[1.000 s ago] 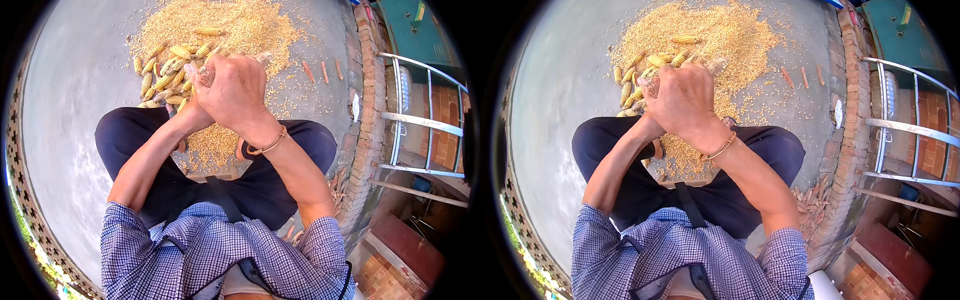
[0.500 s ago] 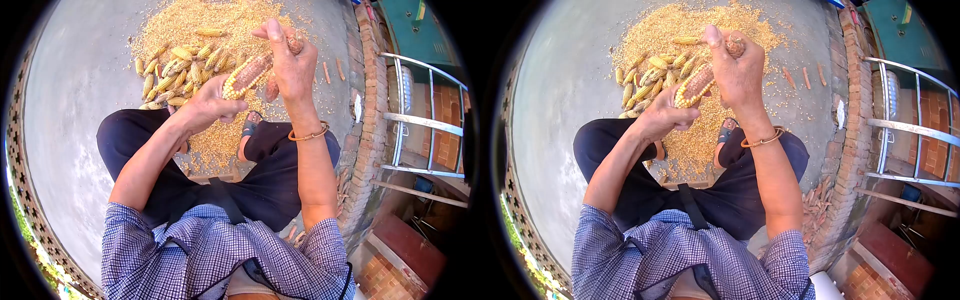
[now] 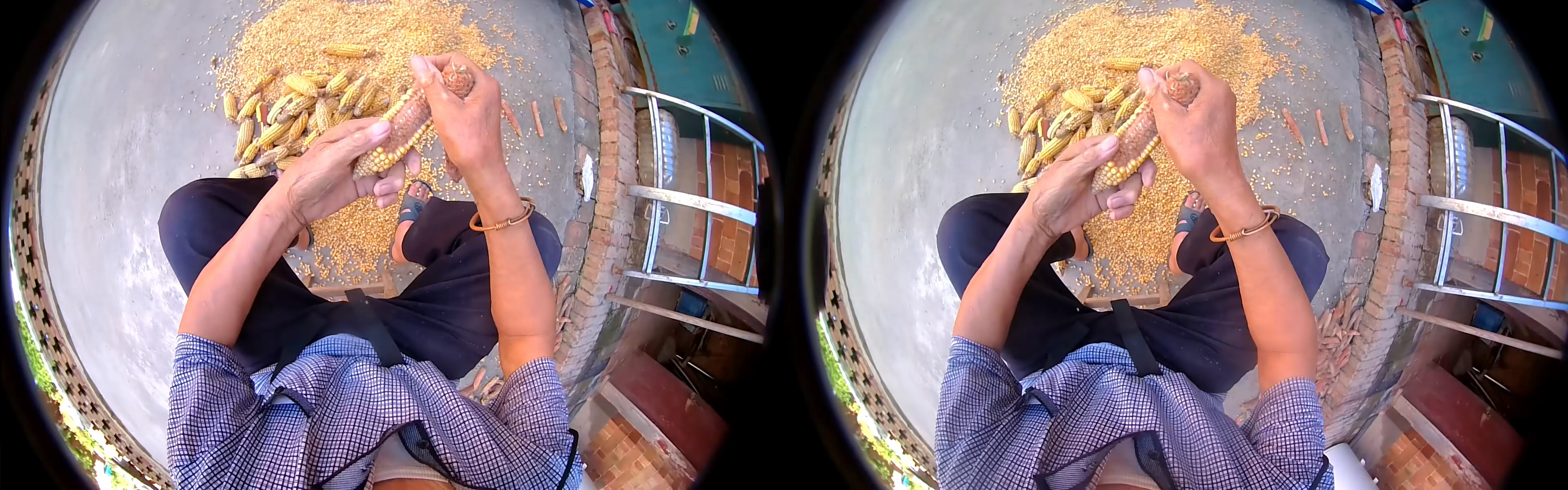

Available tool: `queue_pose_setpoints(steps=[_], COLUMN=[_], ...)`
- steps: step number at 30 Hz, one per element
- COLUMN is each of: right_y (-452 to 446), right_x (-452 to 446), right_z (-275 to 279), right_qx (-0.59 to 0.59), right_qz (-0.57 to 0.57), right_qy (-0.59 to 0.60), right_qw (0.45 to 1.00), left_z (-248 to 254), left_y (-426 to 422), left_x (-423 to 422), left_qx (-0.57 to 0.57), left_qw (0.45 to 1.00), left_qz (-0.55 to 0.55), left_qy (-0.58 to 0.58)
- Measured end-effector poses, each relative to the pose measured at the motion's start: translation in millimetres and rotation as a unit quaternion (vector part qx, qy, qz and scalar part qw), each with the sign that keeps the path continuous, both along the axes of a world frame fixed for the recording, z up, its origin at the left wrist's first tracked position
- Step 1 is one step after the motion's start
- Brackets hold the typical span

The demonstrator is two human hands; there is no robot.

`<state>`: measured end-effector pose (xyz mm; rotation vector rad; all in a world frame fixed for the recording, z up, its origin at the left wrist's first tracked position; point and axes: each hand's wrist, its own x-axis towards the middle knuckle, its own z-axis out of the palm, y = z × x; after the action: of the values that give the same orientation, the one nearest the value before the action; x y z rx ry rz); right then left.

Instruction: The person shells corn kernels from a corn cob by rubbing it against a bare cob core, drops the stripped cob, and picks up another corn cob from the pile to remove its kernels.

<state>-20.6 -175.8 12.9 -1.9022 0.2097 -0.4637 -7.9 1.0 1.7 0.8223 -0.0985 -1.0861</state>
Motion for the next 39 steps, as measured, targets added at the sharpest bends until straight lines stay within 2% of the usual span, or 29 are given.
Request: queue_pose_setpoints(steps=[3,6,12,15,18,21,22,25,26,27,30,32,34,35,39], right_y=[5.5,6.2,10.6,6.0,6.3,8.3,8.7,13.6,15.0,16.3,19.7,24.1,28.7,30.5,39.7], right_x=[2.1,-0.6,-1.8,1.8,2.7,1.8,2.9,-2.7,-3.6,-4.6,-10.2,-11.6,-15.9,-17.8,-18.9], right_z=[-10.3,-8.0,-6.3,-11.3,-8.3,-9.3,-8.7,-4.5,-4.1,-4.8,-2.7,3.9,11.1,12.5,8.1], right_qx=[0.023,-0.035,-0.053,-0.047,-0.05,0.013,0.015,0.017,-0.043,-0.103,-0.235,-0.308,-0.325,-0.333,-0.336], right_qz=[-0.032,-0.034,-0.023,-0.016,-0.01,0.013,0.026,0.091,0.093,0.095,0.105,0.105,0.152,0.175,0.179], right_qy=[-0.008,0.018,-0.003,0.014,0.057,0.099,0.063,-0.03,-0.064,-0.098,-0.15,-0.169,-0.139,-0.122,-0.158], right_qw=[0.999,0.999,0.998,0.999,0.997,0.995,0.998,0.995,0.993,0.985,0.955,0.93,0.923,0.918,0.911], left_z=[-8.1,-6.4,-7.3,3.6,5.2,-3.9,-6.7,-0.5,0.9,-0.3,4.4,-1.9,-2.9,-2.7,-4.4], left_y=[-1.3,-3.5,-7.5,-9.6,-12.4,-9.2,-8.6,-8.9,-7.7,-2.5,-9.8,-7.6,-8.5,-2.7,-2.1], left_x=[-4.3,-4.3,-8.4,-6.1,-6.2,-2.4,1.2,3.5,4.7,6.1,-0.5,3.4,3.6,3.2,0.5], left_qx=[-0.013,-0.031,0.041,0.067,0.103,0.059,0.036,0.062,0.072,0.014,0.068,0.062,0.039,0.043,0.048], left_qw=[1.0,0.999,0.997,0.996,0.991,0.995,0.995,0.991,0.988,0.997,0.988,0.989,0.985,0.988,0.982], left_qz=[-0.004,-0.012,-0.011,0.014,0.025,0.021,0.023,0.077,0.09,0.042,0.134,0.131,0.165,0.141,0.178], left_qy=[0.018,-0.002,-0.065,0.056,0.081,0.083,0.087,0.09,0.102,0.067,0.046,0.039,0.024,-0.055,-0.041])
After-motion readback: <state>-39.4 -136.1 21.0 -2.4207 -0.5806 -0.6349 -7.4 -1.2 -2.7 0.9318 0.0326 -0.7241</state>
